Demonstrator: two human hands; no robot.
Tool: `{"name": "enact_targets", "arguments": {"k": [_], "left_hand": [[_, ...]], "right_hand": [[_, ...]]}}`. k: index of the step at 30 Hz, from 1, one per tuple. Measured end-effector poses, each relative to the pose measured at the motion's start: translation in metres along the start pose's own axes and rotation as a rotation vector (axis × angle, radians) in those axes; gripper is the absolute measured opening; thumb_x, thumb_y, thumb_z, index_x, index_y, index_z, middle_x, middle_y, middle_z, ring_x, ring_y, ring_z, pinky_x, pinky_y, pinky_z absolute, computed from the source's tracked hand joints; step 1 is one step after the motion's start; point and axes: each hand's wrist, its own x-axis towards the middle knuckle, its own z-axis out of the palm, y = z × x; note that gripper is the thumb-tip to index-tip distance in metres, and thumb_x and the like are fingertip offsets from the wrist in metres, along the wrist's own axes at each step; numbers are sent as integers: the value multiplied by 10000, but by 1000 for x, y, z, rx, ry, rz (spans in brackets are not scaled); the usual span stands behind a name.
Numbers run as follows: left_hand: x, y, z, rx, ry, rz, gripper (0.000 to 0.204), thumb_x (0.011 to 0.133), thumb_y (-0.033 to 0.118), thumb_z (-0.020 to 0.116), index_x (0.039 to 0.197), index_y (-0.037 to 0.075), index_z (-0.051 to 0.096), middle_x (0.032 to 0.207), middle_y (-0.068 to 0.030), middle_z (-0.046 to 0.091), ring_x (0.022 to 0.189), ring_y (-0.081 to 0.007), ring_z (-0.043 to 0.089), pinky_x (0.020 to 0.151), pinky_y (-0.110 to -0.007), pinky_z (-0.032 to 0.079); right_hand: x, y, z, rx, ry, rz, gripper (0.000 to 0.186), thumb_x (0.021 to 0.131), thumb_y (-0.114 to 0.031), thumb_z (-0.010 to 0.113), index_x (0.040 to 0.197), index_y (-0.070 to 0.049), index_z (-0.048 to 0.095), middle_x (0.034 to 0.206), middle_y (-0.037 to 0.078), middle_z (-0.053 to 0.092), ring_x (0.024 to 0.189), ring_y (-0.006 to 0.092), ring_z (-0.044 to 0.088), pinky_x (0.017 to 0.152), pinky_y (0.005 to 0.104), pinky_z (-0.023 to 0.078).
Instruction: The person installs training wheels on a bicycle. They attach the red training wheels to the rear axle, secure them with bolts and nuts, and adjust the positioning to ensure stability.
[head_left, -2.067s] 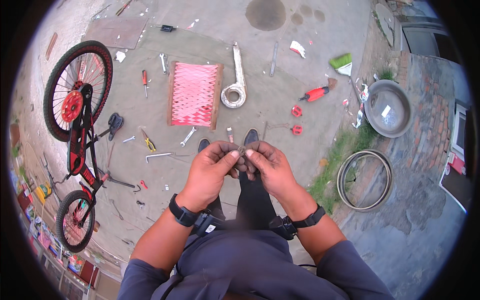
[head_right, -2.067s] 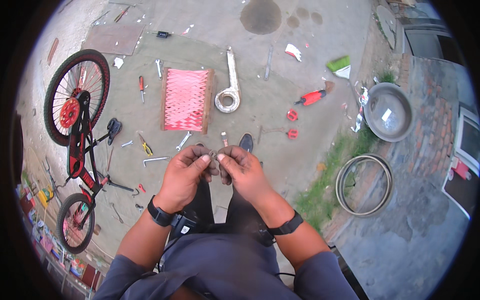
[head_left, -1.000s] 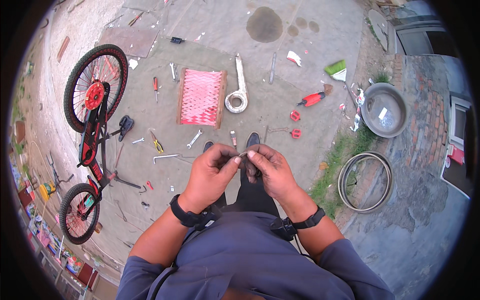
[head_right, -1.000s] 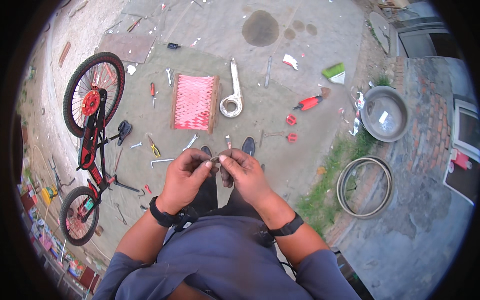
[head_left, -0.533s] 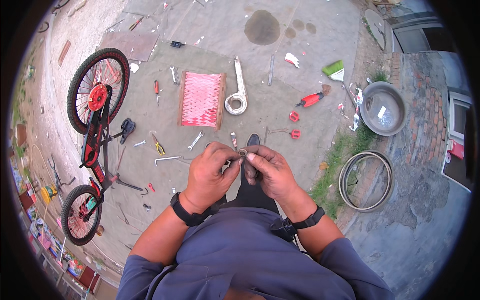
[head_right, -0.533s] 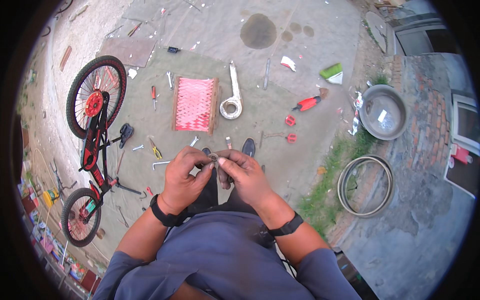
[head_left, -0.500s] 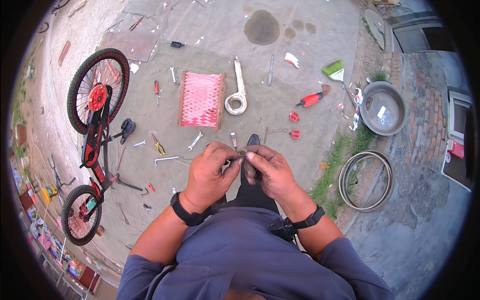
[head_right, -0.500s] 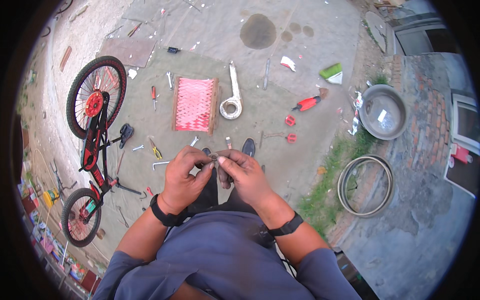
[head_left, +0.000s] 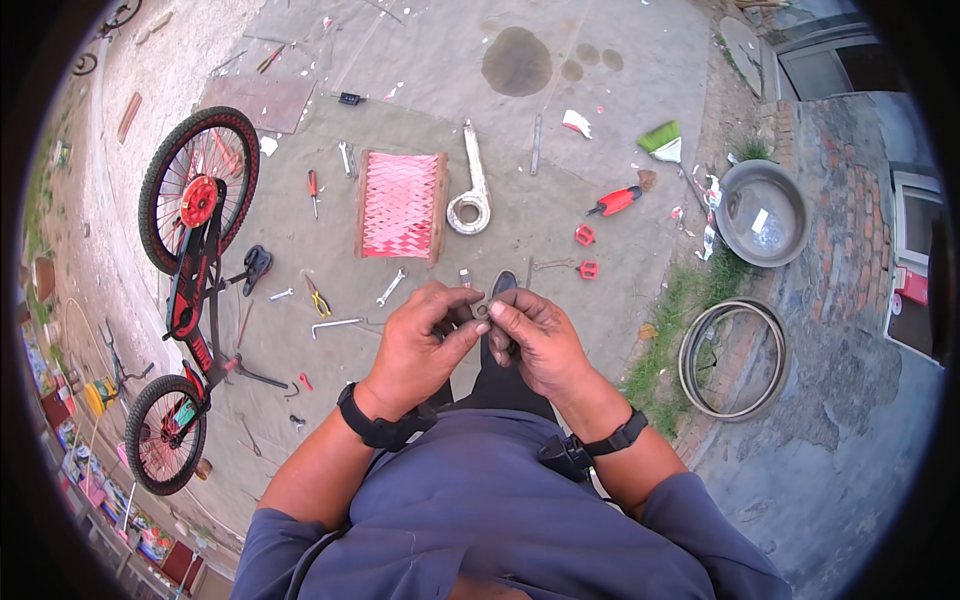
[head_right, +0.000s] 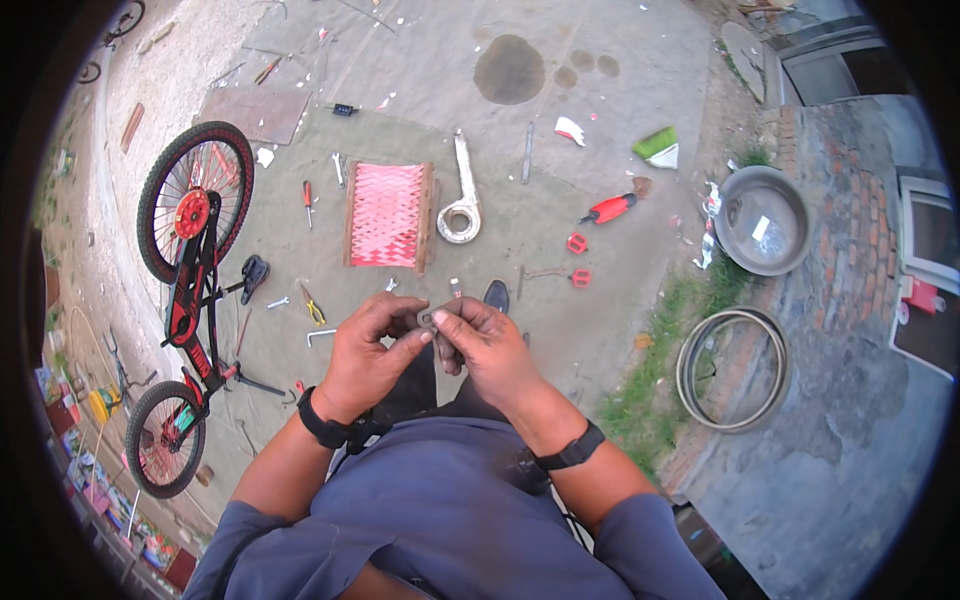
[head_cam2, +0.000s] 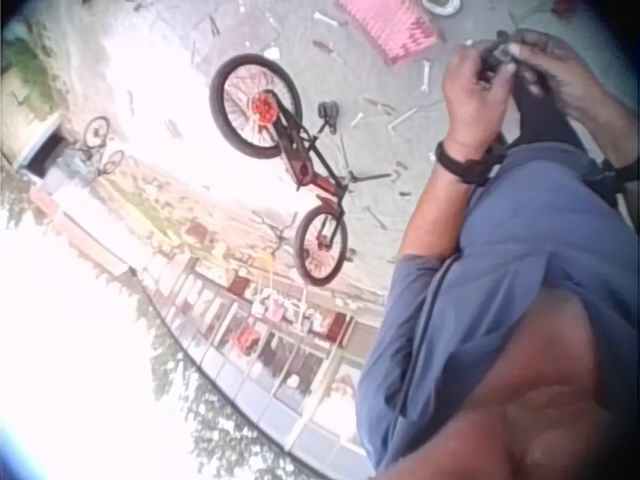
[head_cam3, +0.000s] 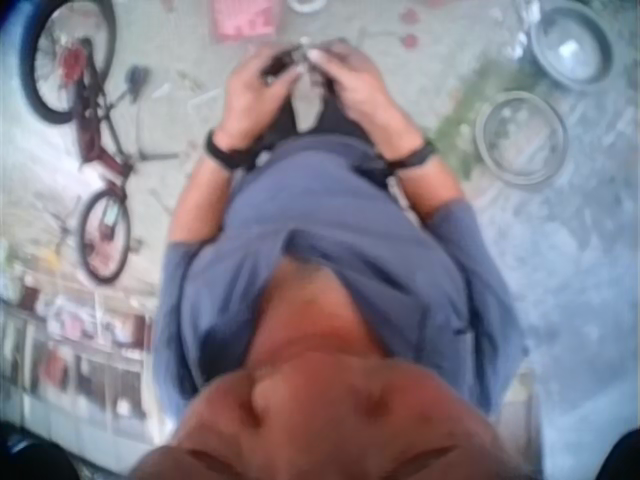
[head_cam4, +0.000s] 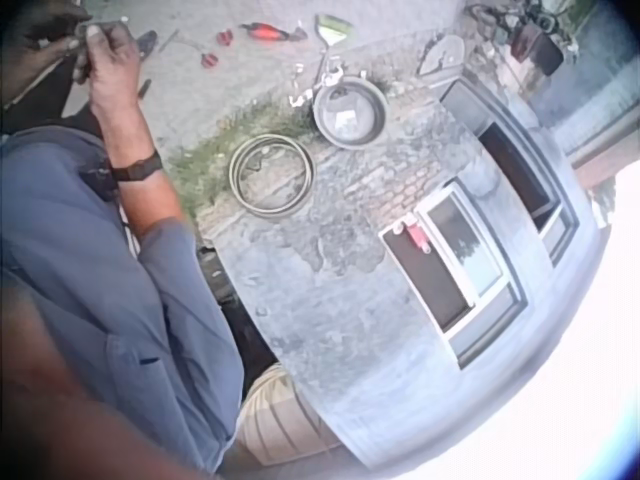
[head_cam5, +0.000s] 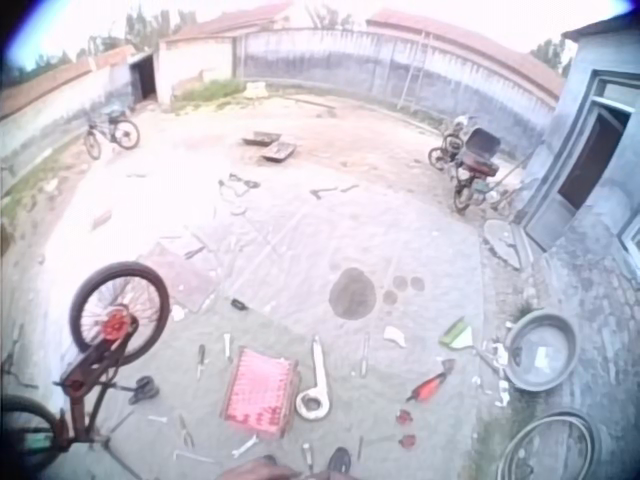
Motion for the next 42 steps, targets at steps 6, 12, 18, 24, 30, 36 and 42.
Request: {"name": "enact_targets", "arguments": {"k": [6,12,18,24,30,36,42], "left_hand": [[-5,-3,3,-55,1,-65,292,853,38,768,1131,32,681,891,-59,613,767,-132,612,664,-269,505],[-10,-16,3,-96,45,-133,268,857,38,767,1107,20,675,892,-46,615,770,-120,610,683,-265,509],[-17,-23,-5,-64,111,-245,260,863,61,775,1090,-5,666,881,-36,636,779,-98,602,711,-255,513],[-23,-39,-20,-150,181,-272,287,889,65,758,1136,-17,637,912,-21,655,802,-74,598,736,-241,518],[-30,-46,-27,-131,212,-303,280,894,62,754,1135,-15,635,922,-14,654,812,-68,601,749,-230,516],[-32,-44,-27,-111,215,-317,270,899,65,750,1130,-14,637,928,-16,657,813,-65,603,752,-227,514],[-32,-45,-27,-124,220,-321,268,902,67,749,1131,-14,635,923,-15,660,808,-63,600,740,-223,509]], "right_hand": [[-5,-4,-4,49,-11,45,296,1032,-329,538,1043,-46,625,831,51,656,698,149,624,590,291,476],[-6,1,-13,212,11,48,364,1029,-341,481,1156,-22,599,1055,130,690,947,250,681,838,385,531],[-8,4,-28,172,70,-14,291,989,-194,547,1211,-8,569,1182,166,667,1097,309,673,932,420,537],[-11,-1,-48,185,123,-25,238,969,-77,575,1200,-22,569,1230,195,653,1129,324,666,930,396,564],[-16,2,-59,173,149,-32,249,969,-88,600,1212,-37,587,1222,204,657,1118,330,671,931,401,570],[-17,5,-65,169,143,-40,260,987,-117,592,1233,-35,570,1208,211,660,1107,328,674,918,399,569],[-19,5,-69,132,203,-27,284,1001,-180,598,1238,-28,558,1165,217,669,1087,328,679,885,389,572]]}}
